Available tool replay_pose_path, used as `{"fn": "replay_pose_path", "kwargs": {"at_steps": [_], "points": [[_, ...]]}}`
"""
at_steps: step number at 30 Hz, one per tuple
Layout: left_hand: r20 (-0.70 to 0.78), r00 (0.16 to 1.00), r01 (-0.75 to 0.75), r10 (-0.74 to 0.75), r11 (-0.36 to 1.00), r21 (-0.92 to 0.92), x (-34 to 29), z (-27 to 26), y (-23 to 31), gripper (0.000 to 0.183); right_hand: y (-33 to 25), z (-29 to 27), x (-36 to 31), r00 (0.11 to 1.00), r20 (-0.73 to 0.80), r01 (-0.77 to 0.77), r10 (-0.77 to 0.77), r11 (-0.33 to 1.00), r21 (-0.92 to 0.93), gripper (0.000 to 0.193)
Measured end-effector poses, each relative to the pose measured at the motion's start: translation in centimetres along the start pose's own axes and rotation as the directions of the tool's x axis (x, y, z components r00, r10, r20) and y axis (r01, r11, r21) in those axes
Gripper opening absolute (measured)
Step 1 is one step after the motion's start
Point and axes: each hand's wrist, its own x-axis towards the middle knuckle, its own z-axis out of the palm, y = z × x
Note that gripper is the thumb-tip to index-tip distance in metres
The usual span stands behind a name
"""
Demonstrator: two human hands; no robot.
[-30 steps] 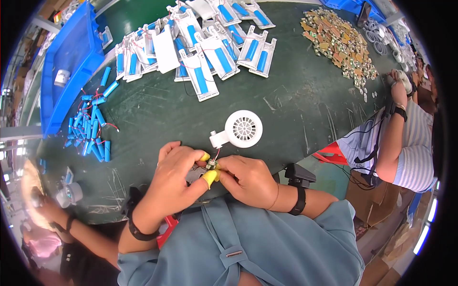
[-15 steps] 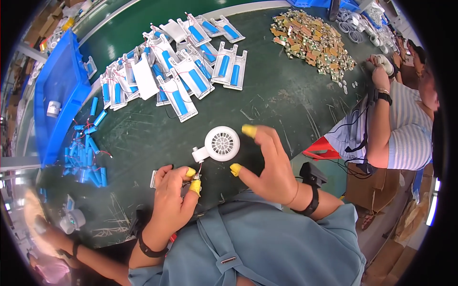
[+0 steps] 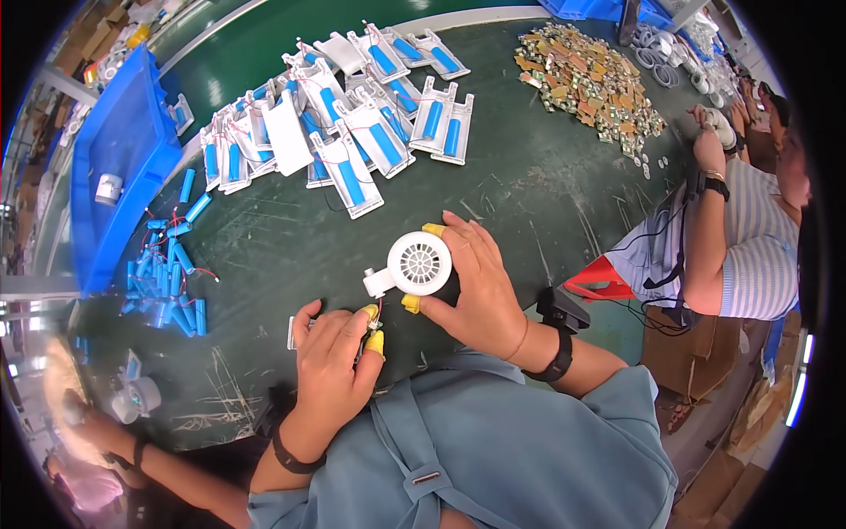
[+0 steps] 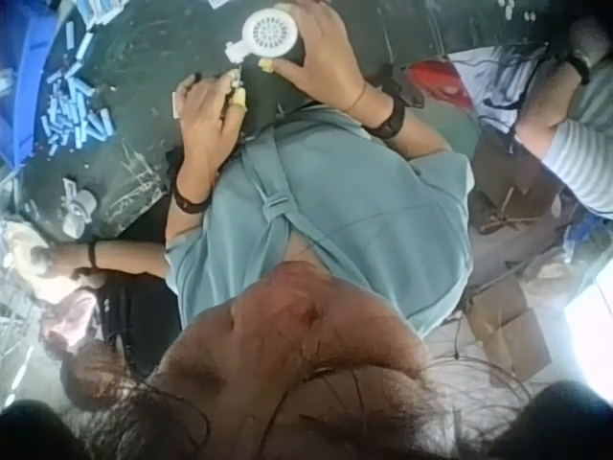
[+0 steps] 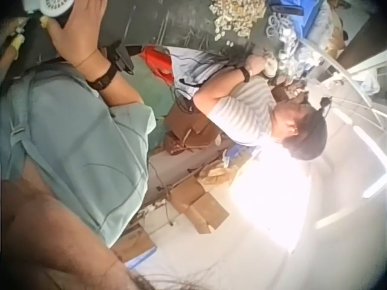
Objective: The person picks up a circuit board and a motor, connects the wires by hand, and fits the board into the motor housing. They then pick up a battery and a plastic casing, place the battery inside, and set the components on the workbench.
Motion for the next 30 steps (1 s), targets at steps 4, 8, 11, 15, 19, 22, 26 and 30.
{"fn": "replay_pose_path", "kwargs": {"at_steps": [4, 8, 11, 15, 19, 22, 26, 30], "points": [[0.008, 1.0, -0.014, 0.014, 1.0, -0.023, 0.0, 0.0, 0.1, 0.039, 0.1, 0.2, 0.0, 1.0, -0.01, 0.021, -0.021, 1.0, 0.006, 0.074], [0.037, 0.999, -0.001, 0.003, 0.999, -0.048, 0.1, 0.0, 0.1, 0.041, 0.0, 0.1, 0.0, 1.0, -0.01, 0.016, -0.016, 1.0, 0.001, 0.074], [0.035, 0.999, -0.004, 0.007, 0.997, -0.073, 0.0, 0.0, 0.0, 0.041, 0.1, 0.1, 0.0, 1.0, -0.005, 0.016, -0.016, 1.0, -0.006, 0.074], [0.061, 0.998, 0.028, -0.022, 0.995, -0.099, 0.1, -0.1, 0.2, 0.042, 0.4, 0.5, -0.2, 1.0, -0.017, 0.012, -0.011, 1.0, 0.01, 0.076], [0.044, 0.999, 0.021, -0.017, 0.996, -0.089, 0.1, -0.4, 0.2, 0.041, 0.2, 0.2, -0.1, 1.0, -0.009, 0.015, -0.015, 0.999, 0.03, 0.075], [0.019, 1.0, 0.008, -0.006, 0.99, -0.139, 0.2, -1.3, 0.1, 0.04, 0.1, 0.1, -0.5, 0.995, -0.1, 0.018, -0.003, 0.989, 0.148, 0.078], [0.099, 0.983, 0.176, -0.154, 0.944, -0.277, -0.1, -2.3, 0.3, 0.042, 0.1, 0.3, -1.0, 0.994, -0.08, -0.045, 0.08, 0.926, 0.374, 0.085], [0.148, 0.971, 0.217, -0.186, 0.95, -0.226, 0.1, -2.8, 0.7, 0.041, 0.1, 0.1, -0.9, 0.997, -0.063, -0.029, 0.049, 0.958, 0.285, 0.086]]}}
